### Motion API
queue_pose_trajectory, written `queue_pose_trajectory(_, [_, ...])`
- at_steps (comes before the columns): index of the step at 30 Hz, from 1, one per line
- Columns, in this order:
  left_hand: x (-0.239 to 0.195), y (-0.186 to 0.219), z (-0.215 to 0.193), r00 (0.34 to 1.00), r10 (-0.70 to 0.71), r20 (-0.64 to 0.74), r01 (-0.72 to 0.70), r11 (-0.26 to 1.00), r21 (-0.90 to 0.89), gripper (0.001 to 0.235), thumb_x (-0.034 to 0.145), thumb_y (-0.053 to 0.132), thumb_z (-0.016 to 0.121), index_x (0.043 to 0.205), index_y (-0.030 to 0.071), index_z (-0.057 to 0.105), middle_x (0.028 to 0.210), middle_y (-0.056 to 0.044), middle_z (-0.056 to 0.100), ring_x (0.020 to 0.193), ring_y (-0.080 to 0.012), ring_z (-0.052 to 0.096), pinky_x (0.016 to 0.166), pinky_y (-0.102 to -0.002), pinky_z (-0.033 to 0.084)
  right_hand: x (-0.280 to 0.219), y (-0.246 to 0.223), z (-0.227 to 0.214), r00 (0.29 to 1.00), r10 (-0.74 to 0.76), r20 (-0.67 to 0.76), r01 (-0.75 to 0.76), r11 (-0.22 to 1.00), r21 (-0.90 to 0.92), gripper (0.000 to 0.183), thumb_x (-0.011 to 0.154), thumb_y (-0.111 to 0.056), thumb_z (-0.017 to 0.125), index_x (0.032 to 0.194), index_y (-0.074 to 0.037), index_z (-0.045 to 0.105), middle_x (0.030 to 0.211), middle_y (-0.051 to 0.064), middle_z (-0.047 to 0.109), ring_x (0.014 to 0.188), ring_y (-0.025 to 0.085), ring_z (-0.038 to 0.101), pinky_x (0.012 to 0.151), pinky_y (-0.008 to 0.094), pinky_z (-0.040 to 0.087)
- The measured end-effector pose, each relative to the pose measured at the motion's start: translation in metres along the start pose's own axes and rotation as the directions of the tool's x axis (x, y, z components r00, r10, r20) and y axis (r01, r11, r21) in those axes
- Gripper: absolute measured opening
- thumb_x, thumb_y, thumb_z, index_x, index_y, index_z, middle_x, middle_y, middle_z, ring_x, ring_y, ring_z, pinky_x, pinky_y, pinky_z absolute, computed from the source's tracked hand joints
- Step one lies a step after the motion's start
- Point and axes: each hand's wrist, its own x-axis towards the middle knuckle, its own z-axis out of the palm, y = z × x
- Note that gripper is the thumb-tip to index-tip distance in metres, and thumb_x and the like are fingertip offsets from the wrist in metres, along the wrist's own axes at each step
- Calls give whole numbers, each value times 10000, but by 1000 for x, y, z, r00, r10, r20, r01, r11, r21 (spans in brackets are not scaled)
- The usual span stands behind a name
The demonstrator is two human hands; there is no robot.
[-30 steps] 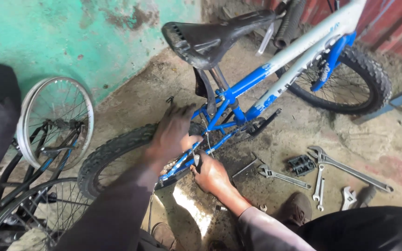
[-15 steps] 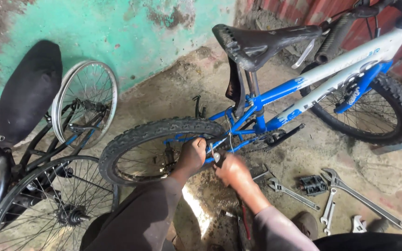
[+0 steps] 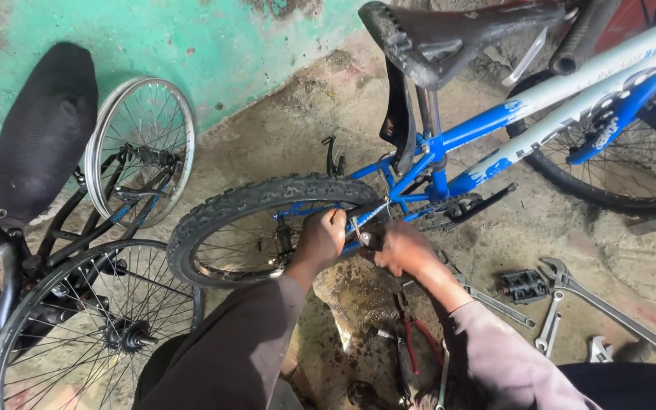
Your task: The person uses a wrench to tighten a bolt on the rear wheel axle of a blue and white bicycle. After securing the wheel, the person lifts the bicycle upright and continues to adjust the rear wheel area with their hands.
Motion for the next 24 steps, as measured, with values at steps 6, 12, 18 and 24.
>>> queue_pose_trajectory(6, [19,15,-7,980,-121,156,87,974,209,504,1033,491,431,1048,81,725,1081,-154,741,1171,-338,663,1012,-456,510,-11,-8,14,989,111,-102,-132,965,-227,476,716,-260,933,1090,-20,764,926,169,804,964,348,780,872,477,628])
queue_pose_trajectory(12, [32,17,-9,949,-219,227,143,940,310,598,1005,560,420,1101,66,743,1168,-160,741,1254,-333,640,1073,-455,471,4,19,67,864,-192,-466,-12,917,-400,213,899,-255,714,1047,-111,766,780,136,767,794,325,783,726,468,647])
queue_pose_trajectory(18, [23,38,-17,948,-199,248,132,956,261,619,993,481,445,1097,-54,738,1211,-250,712,1286,-406,601,1097,-518,457,0,11,113,786,-328,-523,-152,718,-679,291,1002,-228,450,1204,-181,653,712,30,700,648,236,724,552,435,582])
queue_pose_trajectory(24, [13,45,-23,945,-225,239,157,949,273,655,973,520,459,1115,-59,729,1238,-246,704,1305,-375,596,1117,-506,444,-14,-11,126,953,195,-233,-188,981,51,271,960,-371,588,1224,-308,585,1044,-23,720,1082,245,716,920,461,571])
